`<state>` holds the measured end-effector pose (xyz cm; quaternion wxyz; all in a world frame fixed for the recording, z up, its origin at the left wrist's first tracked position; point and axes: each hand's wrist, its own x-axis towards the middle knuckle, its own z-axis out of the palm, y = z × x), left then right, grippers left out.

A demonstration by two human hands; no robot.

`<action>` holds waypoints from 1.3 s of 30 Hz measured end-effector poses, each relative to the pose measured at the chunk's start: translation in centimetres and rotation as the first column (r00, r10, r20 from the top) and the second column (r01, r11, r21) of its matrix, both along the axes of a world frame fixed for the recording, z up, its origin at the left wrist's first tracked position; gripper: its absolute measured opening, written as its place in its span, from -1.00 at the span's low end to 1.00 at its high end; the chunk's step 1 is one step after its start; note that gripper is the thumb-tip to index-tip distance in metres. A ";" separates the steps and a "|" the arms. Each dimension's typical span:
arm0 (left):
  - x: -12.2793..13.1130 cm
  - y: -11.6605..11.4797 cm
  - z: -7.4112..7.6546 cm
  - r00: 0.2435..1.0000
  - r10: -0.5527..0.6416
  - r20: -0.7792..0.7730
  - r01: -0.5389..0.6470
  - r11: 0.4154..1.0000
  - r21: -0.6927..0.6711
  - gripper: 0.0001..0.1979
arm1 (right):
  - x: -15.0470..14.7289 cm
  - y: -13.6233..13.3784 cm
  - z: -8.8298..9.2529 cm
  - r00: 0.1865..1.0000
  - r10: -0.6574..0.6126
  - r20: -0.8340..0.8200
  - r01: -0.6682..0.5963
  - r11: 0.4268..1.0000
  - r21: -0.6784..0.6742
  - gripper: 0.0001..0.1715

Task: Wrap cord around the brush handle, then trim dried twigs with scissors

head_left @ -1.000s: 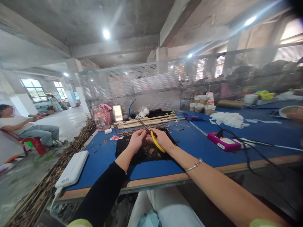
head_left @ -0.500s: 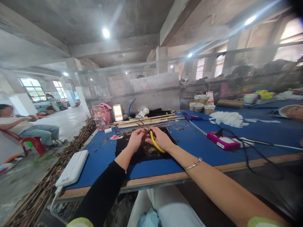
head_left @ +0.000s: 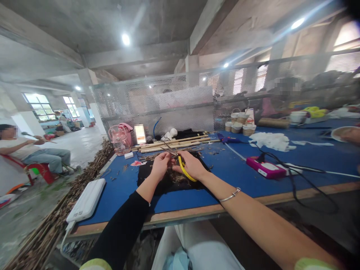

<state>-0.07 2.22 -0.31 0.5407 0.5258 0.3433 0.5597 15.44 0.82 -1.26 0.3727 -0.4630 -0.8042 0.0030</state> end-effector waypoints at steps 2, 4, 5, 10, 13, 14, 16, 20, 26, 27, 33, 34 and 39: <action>0.0 0.0 0.0 1.000 0.007 -0.011 -0.007 1.000 0.018 -0.71 | 0.0 0.0 0.0 1.000 0.013 0.008 -0.013 1.000 0.008 -0.27; 0.0 0.0 -0.1 0.999 0.005 -0.050 -0.004 0.999 0.035 -0.72 | 0.0 0.2 -0.1 1.000 0.021 0.005 -0.021 1.000 0.008 -0.29; -0.1 0.1 -0.1 0.997 0.008 -0.081 -0.004 0.999 0.047 -0.73 | 0.0 0.3 -0.1 1.000 0.024 0.002 -0.024 1.000 0.004 -0.30; -0.3 0.4 -0.6 0.969 0.091 -0.231 -0.051 0.984 0.172 -0.78 | 0.1 0.7 -0.2 1.000 0.025 0.001 -0.025 1.000 -0.012 -0.35; -0.4 0.5 -0.6 0.956 0.148 -0.254 -0.101 0.977 0.188 -0.78 | 0.2 0.7 -0.1 1.000 0.027 -0.009 -0.027 1.000 -0.010 -0.37; -0.5 0.5 -0.6 0.952 0.163 -0.260 -0.115 0.975 0.189 -0.78 | 0.2 0.6 0.0 0.999 0.031 -0.015 -0.031 0.999 -0.011 -0.38; -0.5 0.5 -0.5 0.946 0.185 -0.268 -0.132 0.970 0.205 -0.77 | 0.2 0.5 0.1 0.999 0.044 -0.024 -0.044 0.999 -0.019 -0.41; -0.3 0.7 -0.3 0.956 0.230 -0.183 -0.198 0.964 0.175 -0.78 | 0.1 0.4 0.1 0.999 0.024 -0.022 -0.025 0.999 -0.038 -0.48; 0.0 0.7 -0.1 0.987 0.162 -0.014 -0.162 0.986 0.034 -0.83 | 0.1 0.6 -0.5 0.999 -0.041 -0.012 0.040 0.998 -0.042 -0.33; 0.0 0.6 0.0 0.990 0.138 -0.007 -0.137 0.990 0.039 -0.84 | 0.1 0.6 -0.6 1.000 -0.029 -0.004 0.029 0.998 -0.047 -0.31; 0.1 0.0 0.2 0.991 0.083 -0.101 -0.073 0.993 0.097 -0.90 | -0.1 0.6 -0.6 0.999 0.007 0.033 -0.007 1.000 -0.008 -0.28; 0.2 0.0 0.2 0.990 0.079 -0.116 -0.066 0.991 0.114 -0.92 | -0.1 0.6 -0.5 0.999 0.010 0.031 -0.010 1.000 -0.003 -0.28; 0.5 -0.2 0.1 0.983 0.095 -0.160 -0.079 0.992 0.102 -0.98 | 0.0 0.6 -0.6 1.000 0.027 0.010 -0.027 0.999 -0.031 -0.32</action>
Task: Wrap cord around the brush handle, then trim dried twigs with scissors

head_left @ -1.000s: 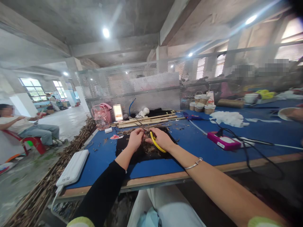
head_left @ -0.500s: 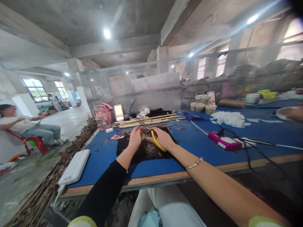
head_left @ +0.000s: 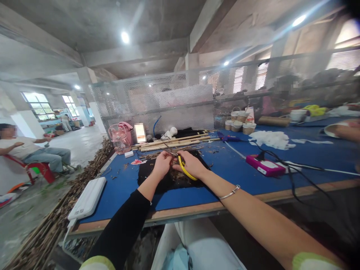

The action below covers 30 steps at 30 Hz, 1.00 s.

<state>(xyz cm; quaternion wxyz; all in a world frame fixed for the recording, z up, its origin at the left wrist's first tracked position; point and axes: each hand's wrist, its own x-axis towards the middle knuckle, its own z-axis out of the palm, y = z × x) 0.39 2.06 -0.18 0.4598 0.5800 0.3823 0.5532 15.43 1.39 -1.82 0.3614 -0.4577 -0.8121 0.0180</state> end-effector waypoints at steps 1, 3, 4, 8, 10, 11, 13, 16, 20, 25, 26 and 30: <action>0.0 0.0 0.0 1.000 0.009 0.004 -0.008 1.000 -0.026 -0.97 | 0.0 0.0 0.0 1.000 0.008 -0.004 -0.008 1.000 -0.007 -0.32; -0.2 -0.1 0.0 1.000 0.015 0.008 -0.014 0.996 -0.087 -0.96 | 0.1 0.1 -0.1 1.000 0.026 -0.013 -0.026 1.000 -0.014 -0.33; -0.3 -0.1 -0.1 1.000 0.011 0.008 -0.010 0.993 -0.115 -0.94 | 0.1 0.2 -0.1 0.999 0.034 -0.017 -0.034 0.999 -0.014 -0.33; -0.4 0.2 -0.5 1.000 -0.014 0.014 0.016 0.992 -0.127 -0.80 | 0.2 0.4 -0.3 0.999 0.027 -0.042 -0.028 1.000 -0.005 -0.34; -0.3 0.3 -0.7 1.000 0.012 0.015 -0.011 0.995 -0.098 -0.77 | 0.2 0.4 -0.3 0.999 0.022 -0.048 -0.022 1.000 0.002 -0.34; -0.2 0.3 -0.7 0.999 0.030 0.011 -0.029 0.996 -0.086 -0.76 | 0.2 0.4 -0.2 0.998 0.026 -0.048 -0.026 1.000 0.005 -0.34; -0.1 0.3 -0.7 0.999 0.051 0.007 -0.051 0.997 -0.062 -0.76 | 0.1 0.4 -0.1 0.998 0.033 -0.047 -0.033 0.999 0.012 -0.35; -0.1 0.1 -0.6 0.998 0.069 -0.009 -0.069 0.997 -0.019 -0.76 | 0.1 0.3 0.1 0.999 0.013 -0.041 -0.013 1.000 0.015 -0.36; -0.3 0.1 -0.4 0.991 0.121 -0.058 -0.119 0.992 0.030 -0.78 | 0.2 0.0 0.5 0.999 0.003 -0.032 -0.003 1.000 -0.003 -0.41; -0.3 0.0 -0.1 0.983 0.183 0.028 -0.183 0.983 -0.002 -0.82 | 0.1 -0.3 0.5 0.997 -0.080 0.004 0.080 0.997 0.004 -0.34; -0.2 0.0 0.0 0.982 0.184 0.044 -0.183 0.983 -0.017 -0.81 | 0.0 -0.3 0.5 0.996 -0.090 0.010 0.090 0.996 0.012 -0.32; -0.2 -0.3 0.2 0.993 0.117 0.013 -0.116 0.993 -0.025 -0.84 | -0.1 -0.4 0.4 0.997 -0.074 0.037 0.073 0.997 0.036 -0.28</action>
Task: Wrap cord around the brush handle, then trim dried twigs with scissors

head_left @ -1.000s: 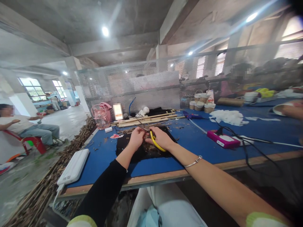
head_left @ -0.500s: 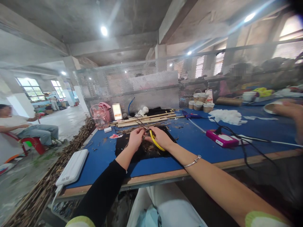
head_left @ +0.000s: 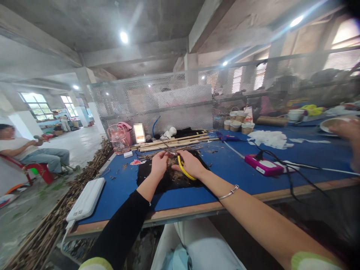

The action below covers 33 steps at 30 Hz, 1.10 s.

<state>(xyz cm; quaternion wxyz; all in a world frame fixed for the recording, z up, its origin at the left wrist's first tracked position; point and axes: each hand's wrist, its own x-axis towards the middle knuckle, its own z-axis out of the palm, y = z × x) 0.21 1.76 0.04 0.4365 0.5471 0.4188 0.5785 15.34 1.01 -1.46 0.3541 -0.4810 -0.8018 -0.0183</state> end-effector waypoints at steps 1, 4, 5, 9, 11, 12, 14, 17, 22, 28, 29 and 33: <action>0.0 -0.1 0.0 1.000 -0.018 -0.012 0.018 1.000 0.004 -0.85 | 0.0 0.0 0.0 1.000 0.002 0.004 -0.002 1.000 0.003 -0.28; 0.1 -0.2 0.0 0.999 -0.042 -0.032 0.043 0.999 0.021 -0.88 | 0.0 0.0 0.0 1.000 0.002 0.011 -0.002 1.000 0.002 -0.28; 0.1 -0.2 0.0 0.999 -0.044 -0.032 0.045 0.999 0.027 -0.89 | 0.0 0.0 0.0 1.000 0.000 0.014 0.000 1.000 -0.005 -0.29; 0.2 0.0 -0.1 0.999 -0.026 0.018 0.026 0.999 0.032 -0.88 | 0.1 0.2 0.0 1.000 -0.011 0.017 0.012 0.999 -0.031 -0.34; 0.1 0.1 -0.2 0.999 -0.020 0.045 0.019 0.999 0.026 -0.85 | 0.2 0.3 0.0 1.000 -0.015 0.008 0.015 0.999 -0.036 -0.35; 0.1 0.2 -0.3 0.998 -0.020 0.054 0.019 1.000 0.022 -0.84 | 0.2 0.4 0.0 1.000 -0.010 0.002 0.010 0.999 -0.037 -0.37; 0.1 0.4 -0.4 0.997 -0.026 0.069 0.025 1.000 0.016 -0.82 | 0.2 0.4 0.1 1.000 0.007 -0.010 -0.007 0.999 -0.046 -0.42; 0.0 0.5 -0.5 0.996 -0.036 0.078 0.034 0.999 0.018 -0.77 | 0.3 0.2 0.3 1.000 0.020 -0.015 -0.021 0.997 -0.068 -0.50; -0.2 0.5 -0.3 0.997 0.055 0.059 -0.057 0.998 0.025 -0.78 | 0.1 0.0 0.2 0.999 -0.048 -0.008 0.047 0.997 -0.067 -0.38; -0.1 0.3 0.0 0.996 0.075 0.045 -0.078 0.995 0.067 -0.86 | 0.1 0.2 -0.3 1.000 0.023 -0.005 -0.023 0.997 -0.070 -0.32; -0.1 0.2 0.1 0.997 0.072 0.031 -0.074 0.995 0.072 -0.87 | 0.1 0.3 -0.4 1.000 0.030 -0.007 -0.030 0.997 -0.073 -0.33; 0.0 0.0 0.3 0.998 0.059 0.010 -0.060 0.993 0.099 -0.88 | 0.2 0.3 -0.2 0.999 0.049 -0.016 -0.050 0.995 -0.086 -0.38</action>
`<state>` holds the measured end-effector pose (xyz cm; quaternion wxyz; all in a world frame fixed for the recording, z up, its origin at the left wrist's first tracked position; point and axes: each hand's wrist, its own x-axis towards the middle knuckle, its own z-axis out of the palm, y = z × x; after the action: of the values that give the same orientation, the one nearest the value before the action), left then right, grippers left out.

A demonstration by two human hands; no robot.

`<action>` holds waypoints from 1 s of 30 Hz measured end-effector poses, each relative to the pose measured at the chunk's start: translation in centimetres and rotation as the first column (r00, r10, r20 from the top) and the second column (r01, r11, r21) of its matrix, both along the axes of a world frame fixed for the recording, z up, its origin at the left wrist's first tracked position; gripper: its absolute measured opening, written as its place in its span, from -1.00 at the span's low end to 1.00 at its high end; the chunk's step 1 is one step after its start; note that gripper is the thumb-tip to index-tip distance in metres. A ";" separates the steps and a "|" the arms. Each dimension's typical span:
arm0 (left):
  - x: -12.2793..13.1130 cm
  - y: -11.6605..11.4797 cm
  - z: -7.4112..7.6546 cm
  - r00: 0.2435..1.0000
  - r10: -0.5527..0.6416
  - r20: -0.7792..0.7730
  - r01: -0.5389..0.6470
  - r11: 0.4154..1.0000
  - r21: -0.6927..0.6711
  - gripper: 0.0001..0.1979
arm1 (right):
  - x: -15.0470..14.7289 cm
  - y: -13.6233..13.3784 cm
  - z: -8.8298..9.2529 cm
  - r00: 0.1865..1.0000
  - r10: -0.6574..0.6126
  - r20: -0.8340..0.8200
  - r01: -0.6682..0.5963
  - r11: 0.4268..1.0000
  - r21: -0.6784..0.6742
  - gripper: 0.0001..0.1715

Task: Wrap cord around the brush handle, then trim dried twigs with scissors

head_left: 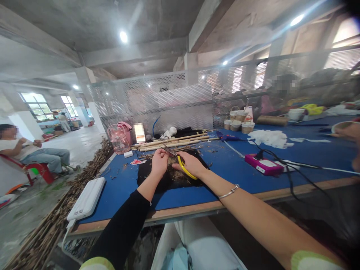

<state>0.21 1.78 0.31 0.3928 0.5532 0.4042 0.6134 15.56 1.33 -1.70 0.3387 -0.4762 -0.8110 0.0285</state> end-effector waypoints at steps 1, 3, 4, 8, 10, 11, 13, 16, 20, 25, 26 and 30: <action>0.0 0.0 0.0 1.000 -0.003 0.003 0.003 1.000 0.011 -0.87 | 0.0 0.0 0.1 1.000 0.003 -0.001 -0.003 1.000 -0.005 -0.40; -0.1 0.2 -0.1 1.000 -0.010 0.002 0.010 1.000 0.029 -0.87 | 0.1 -0.1 0.3 1.000 0.007 -0.005 -0.007 1.000 -0.017 -0.45; -0.1 0.3 -0.2 1.000 -0.010 -0.006 0.010 0.999 0.034 -0.88 | 0.1 -0.2 0.3 1.000 0.011 -0.009 -0.011 1.000 -0.020 -0.46; -0.3 0.5 -0.4 0.997 0.018 -0.068 -0.016 0.999 0.040 -0.90 | 0.1 -0.2 0.4 0.998 0.033 -0.050 -0.034 0.999 -0.022 -0.49; -0.3 0.5 -0.5 0.995 0.040 -0.093 -0.038 0.999 0.031 -0.90 | 0.2 0.0 0.3 0.997 0.043 -0.065 -0.044 0.999 -0.029 -0.51; -0.4 0.5 -0.5 0.994 0.048 -0.101 -0.046 0.999 0.024 -0.90 | 0.2 0.1 0.2 0.996 0.047 -0.071 -0.050 0.998 -0.033 -0.52; -0.4 0.5 -0.6 0.992 0.061 -0.115 -0.060 0.998 0.009 -0.89 | 0.3 0.3 -0.1 0.995 0.052 -0.083 -0.055 0.998 -0.035 -0.56; -0.5 0.3 -0.6 0.979 0.078 -0.187 -0.074 0.997 0.023 -0.90 | 0.3 0.6 -0.2 0.985 0.047 -0.166 -0.051 0.998 -0.022 -0.58; -0.4 -0.1 -0.6 0.903 0.100 -0.418 -0.047 0.990 0.134 -0.83 | 0.1 0.9 -0.1 0.889 0.089 -0.449 -0.112 0.993 -0.025 -0.59; -0.1 -0.6 -0.9 0.752 0.101 -0.651 0.091 0.963 0.255 -0.50 | -0.4 0.6 0.1 0.668 0.071 -0.741 -0.322 0.925 -0.201 -0.60; 0.0 -0.7 -1.0 0.726 0.105 -0.680 0.110 0.958 0.264 -0.45 | -0.4 0.5 0.2 0.642 0.064 -0.764 -0.356 0.907 -0.223 -0.59; 0.2 -0.7 -1.3 0.678 0.120 -0.725 0.128 0.953 0.276 -0.37 | -0.5 0.1 0.3 0.612 0.055 -0.789 -0.425 0.864 -0.270 -0.56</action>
<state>0.39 1.08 -1.01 0.1087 0.8070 0.4268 0.3934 15.04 1.44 -1.39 0.5245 -0.3656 -0.6234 0.4502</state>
